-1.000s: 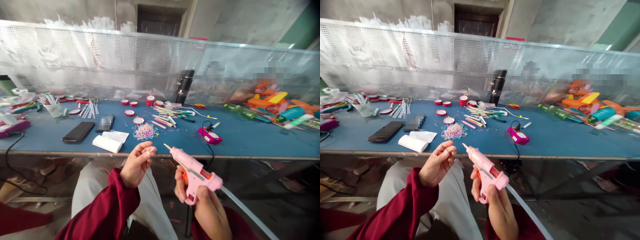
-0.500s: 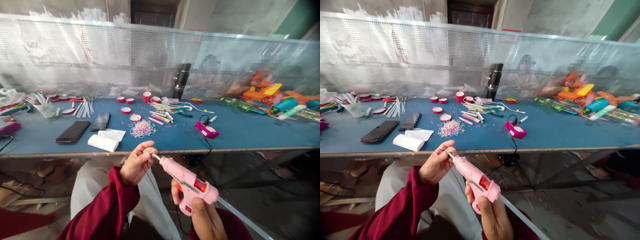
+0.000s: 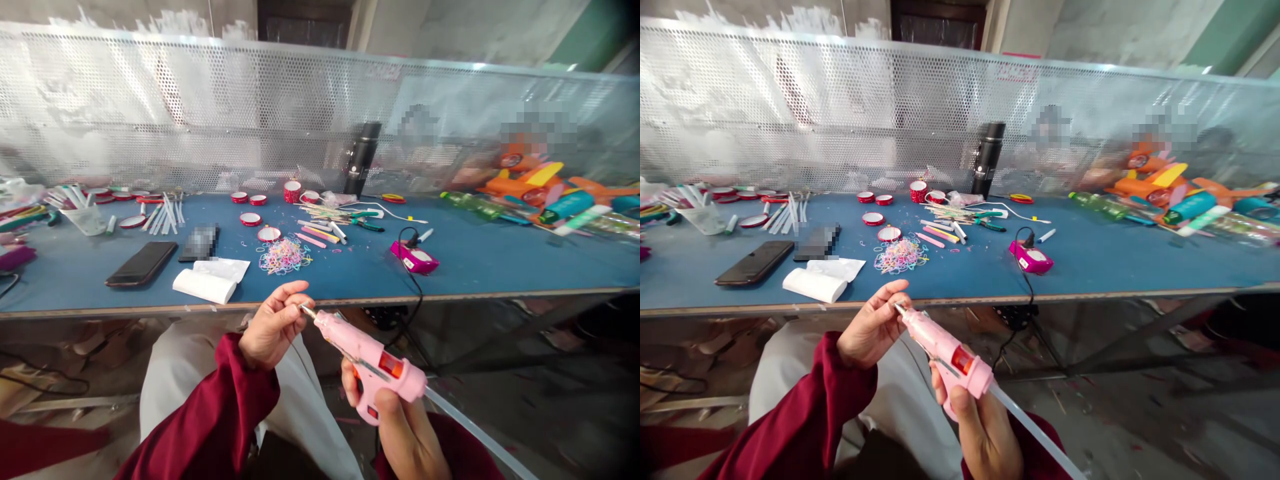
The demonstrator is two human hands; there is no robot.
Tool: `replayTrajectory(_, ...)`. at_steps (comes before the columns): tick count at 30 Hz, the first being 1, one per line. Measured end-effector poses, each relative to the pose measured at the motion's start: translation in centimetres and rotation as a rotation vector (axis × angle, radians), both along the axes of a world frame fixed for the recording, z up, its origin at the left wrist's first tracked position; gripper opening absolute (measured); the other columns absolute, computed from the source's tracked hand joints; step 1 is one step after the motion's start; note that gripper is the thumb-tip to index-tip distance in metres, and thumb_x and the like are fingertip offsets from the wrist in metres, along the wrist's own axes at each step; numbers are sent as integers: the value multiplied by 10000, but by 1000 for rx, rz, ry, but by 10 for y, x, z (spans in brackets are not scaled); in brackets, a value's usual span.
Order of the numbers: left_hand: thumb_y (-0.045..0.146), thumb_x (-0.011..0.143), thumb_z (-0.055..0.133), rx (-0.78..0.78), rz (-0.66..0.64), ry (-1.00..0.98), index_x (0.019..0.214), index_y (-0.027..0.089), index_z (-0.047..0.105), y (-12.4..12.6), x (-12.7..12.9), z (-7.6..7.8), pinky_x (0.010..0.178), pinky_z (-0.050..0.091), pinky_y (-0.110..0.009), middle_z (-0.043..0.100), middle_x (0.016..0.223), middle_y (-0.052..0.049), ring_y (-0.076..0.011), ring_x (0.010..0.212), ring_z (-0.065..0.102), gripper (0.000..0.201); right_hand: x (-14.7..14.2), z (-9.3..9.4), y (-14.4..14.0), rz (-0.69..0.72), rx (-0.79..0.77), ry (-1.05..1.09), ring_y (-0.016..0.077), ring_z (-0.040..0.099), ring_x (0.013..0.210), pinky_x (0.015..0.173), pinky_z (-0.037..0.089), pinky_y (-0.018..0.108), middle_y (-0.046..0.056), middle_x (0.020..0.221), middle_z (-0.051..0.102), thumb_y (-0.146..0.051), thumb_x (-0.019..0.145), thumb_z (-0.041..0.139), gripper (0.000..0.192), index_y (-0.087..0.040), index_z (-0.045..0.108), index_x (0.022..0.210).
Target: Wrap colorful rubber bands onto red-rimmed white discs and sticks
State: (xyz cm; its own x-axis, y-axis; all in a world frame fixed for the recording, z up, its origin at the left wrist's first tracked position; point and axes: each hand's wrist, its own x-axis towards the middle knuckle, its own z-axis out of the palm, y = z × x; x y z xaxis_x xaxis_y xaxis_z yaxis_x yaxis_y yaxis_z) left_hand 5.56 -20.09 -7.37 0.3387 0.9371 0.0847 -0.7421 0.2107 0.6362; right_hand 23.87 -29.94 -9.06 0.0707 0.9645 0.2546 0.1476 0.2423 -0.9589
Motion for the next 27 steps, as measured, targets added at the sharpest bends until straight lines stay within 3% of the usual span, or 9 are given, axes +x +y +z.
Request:
replayTrajectory(11, 217, 652, 869, -24, -13, -39, 1092, 173, 706, 1, 1, -1, 657, 499, -150, 695, 876, -33, -76, 736, 628, 471, 4, -2, 0, 1, 52, -82, 273, 588, 599, 599, 551, 442, 50, 694, 634, -653, 884, 399, 410, -385, 710, 883)
replayTrajectory(27, 183, 683, 849, -20, -29, -86, 1099, 156, 713, 3, 2, -4, 648, 496, -136, 705, 865, -42, -78, 763, 637, 439, 5, 0, 3, -7, 100, -21, 202, 648, 630, 578, 573, 286, 79, 728, 682, -588, 929, 453, 464, -227, 743, 956)
